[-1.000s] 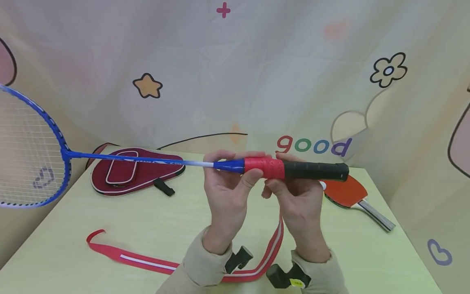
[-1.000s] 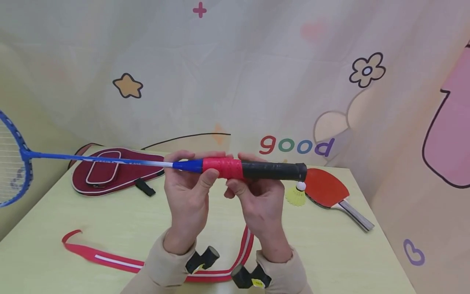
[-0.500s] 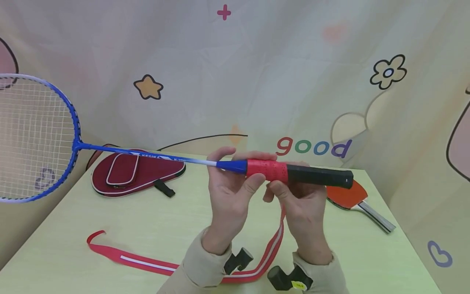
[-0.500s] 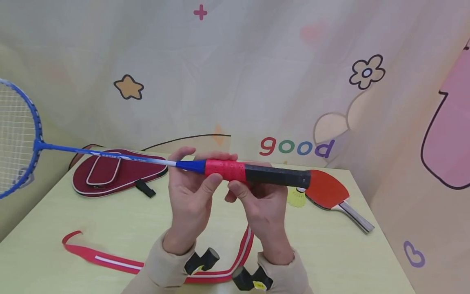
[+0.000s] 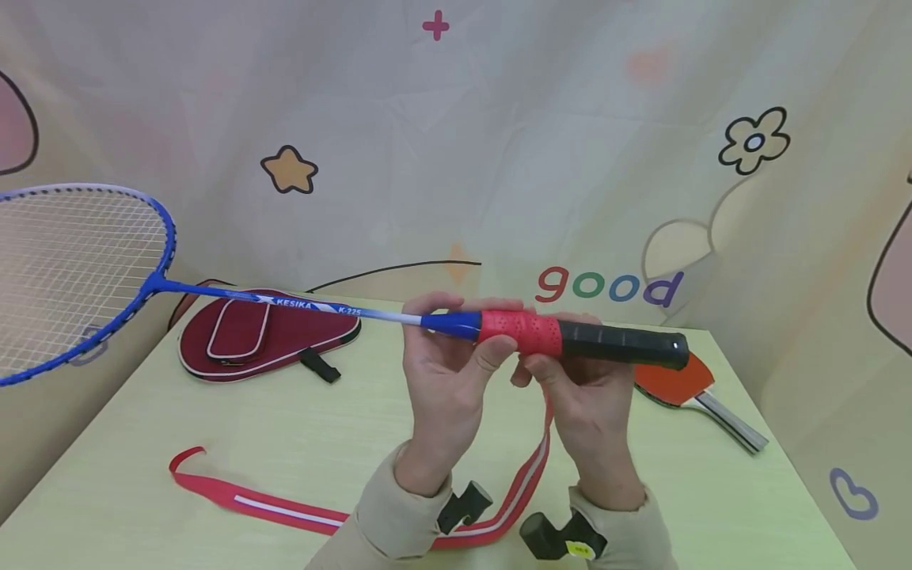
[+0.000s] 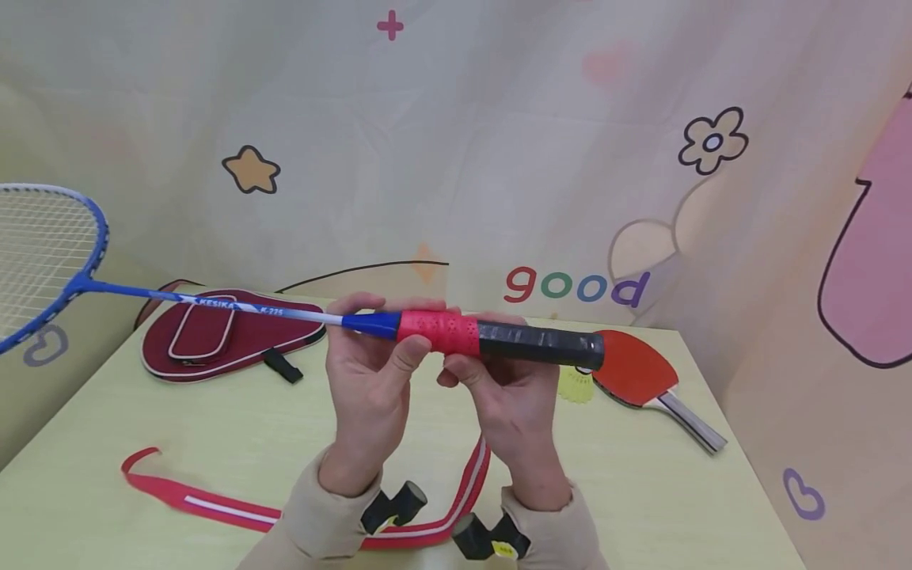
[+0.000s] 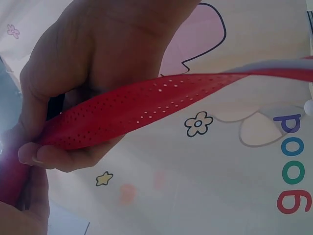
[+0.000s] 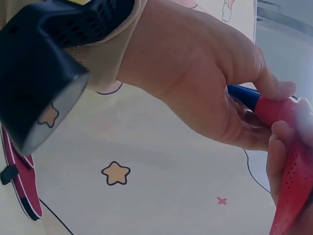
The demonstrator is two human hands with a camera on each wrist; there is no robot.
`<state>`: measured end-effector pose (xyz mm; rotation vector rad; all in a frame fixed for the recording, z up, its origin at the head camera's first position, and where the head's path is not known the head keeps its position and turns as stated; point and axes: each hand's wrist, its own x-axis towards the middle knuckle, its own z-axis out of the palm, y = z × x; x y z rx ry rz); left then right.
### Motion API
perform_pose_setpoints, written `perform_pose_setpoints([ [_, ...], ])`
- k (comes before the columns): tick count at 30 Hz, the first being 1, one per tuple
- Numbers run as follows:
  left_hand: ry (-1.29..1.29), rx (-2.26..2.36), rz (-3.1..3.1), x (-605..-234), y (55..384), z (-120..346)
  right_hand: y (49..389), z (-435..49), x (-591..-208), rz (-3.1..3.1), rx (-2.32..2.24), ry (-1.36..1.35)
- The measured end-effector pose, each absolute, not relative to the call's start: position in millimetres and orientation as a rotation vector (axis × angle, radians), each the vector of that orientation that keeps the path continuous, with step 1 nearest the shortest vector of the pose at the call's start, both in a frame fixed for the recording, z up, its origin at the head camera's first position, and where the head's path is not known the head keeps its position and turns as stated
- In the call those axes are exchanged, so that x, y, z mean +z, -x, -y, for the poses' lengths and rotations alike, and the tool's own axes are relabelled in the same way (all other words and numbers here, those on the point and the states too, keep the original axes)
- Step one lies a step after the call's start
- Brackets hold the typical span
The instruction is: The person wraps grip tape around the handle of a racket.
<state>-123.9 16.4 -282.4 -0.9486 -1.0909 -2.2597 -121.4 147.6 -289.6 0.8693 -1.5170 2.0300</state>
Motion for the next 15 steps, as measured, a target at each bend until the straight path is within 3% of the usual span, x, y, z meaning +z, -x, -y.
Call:
perform_pose_setpoints([
  [9,1.112,-2.326,0.994,-280.6,124.9,-16.6,118.3,-147.1,-288.5,1.518,2.021,-0.854],
  [15,1.057,-2.253,1.032,-279.3,125.7,-13.8,120.5,-148.0,-288.1,1.558,2.016,-0.909],
])
